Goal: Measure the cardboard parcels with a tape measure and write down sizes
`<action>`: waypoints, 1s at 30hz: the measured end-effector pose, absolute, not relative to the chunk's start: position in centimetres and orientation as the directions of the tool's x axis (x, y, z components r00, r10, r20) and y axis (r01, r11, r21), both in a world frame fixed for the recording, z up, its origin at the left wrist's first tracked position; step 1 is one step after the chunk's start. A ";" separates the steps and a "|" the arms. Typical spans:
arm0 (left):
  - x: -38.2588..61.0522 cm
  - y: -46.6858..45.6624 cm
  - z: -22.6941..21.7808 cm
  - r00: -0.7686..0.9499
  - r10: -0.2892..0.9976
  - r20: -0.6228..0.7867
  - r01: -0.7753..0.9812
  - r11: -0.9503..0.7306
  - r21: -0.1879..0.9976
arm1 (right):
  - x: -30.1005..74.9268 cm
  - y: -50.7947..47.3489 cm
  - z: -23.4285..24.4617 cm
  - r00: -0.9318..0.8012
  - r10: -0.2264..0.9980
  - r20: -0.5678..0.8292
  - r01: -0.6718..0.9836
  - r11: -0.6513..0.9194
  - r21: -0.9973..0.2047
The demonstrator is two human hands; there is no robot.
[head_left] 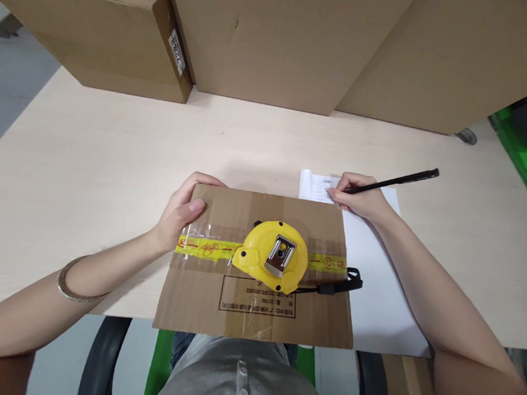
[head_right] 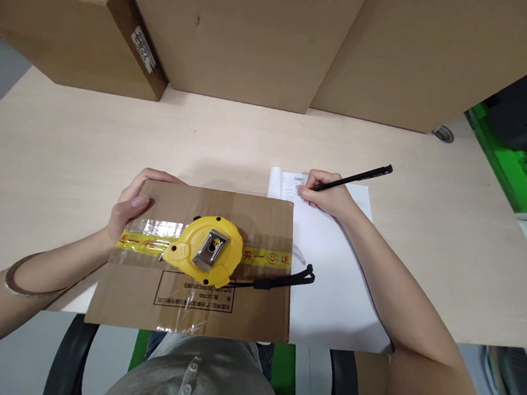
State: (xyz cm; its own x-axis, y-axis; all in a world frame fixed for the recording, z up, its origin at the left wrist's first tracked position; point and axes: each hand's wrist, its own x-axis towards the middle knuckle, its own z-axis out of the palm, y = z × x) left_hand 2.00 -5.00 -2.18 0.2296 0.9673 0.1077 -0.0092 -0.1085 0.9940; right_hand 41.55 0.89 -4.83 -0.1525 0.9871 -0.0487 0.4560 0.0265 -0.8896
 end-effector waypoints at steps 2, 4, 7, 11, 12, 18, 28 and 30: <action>2.0 -5.0 -2.1 0.231 0.967 0.105 -0.012 -0.105 0.994 | 41.6 0.9 -4.9 -0.151 0.987 -0.051 0.459 0.025 -0.888; 2.0 -4.9 -2.0 0.232 0.967 0.107 -0.014 -0.107 0.994 | 41.6 0.9 -4.9 -0.146 0.988 -0.052 0.463 0.022 -0.886; 2.0 -4.9 -2.1 0.233 0.965 0.118 -0.011 -0.119 0.993 | 41.6 0.9 -4.8 -0.148 0.987 -0.057 0.467 0.019 -0.884; 2.0 -4.8 -2.3 0.238 0.961 0.140 -0.011 -0.142 0.990 | 41.5 0.8 -4.6 -0.156 0.986 -0.062 0.487 0.022 -0.873; 1.9 -4.8 -2.4 0.241 0.959 0.147 -0.010 -0.149 0.989 | 41.4 0.8 -4.6 -0.154 0.986 -0.065 0.491 0.019 -0.871; 1.8 -4.7 -2.7 0.253 0.952 0.170 -0.019 -0.171 0.985 | 41.6 0.5 -3.4 -0.092 0.980 -0.177 0.563 -0.096 -0.821; 1.8 -4.5 -3.1 0.294 0.924 0.244 -0.055 -0.239 0.970 | 41.6 -2.5 0.0 0.053 0.950 -0.307 0.998 -0.059 -0.009; 1.5 -4.2 -3.0 0.316 0.900 0.300 -0.044 -0.302 0.952 | 40.6 -3.1 1.2 0.067 0.975 -0.214 0.997 -0.054 0.063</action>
State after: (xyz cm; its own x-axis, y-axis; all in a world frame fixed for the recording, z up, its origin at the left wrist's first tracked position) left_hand 1.46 -4.19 -2.97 0.3160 0.9002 0.2996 -0.0440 -0.3016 0.9524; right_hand 40.63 -3.07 1.23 0.0667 0.9747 -0.2135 0.9965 -0.0544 0.0633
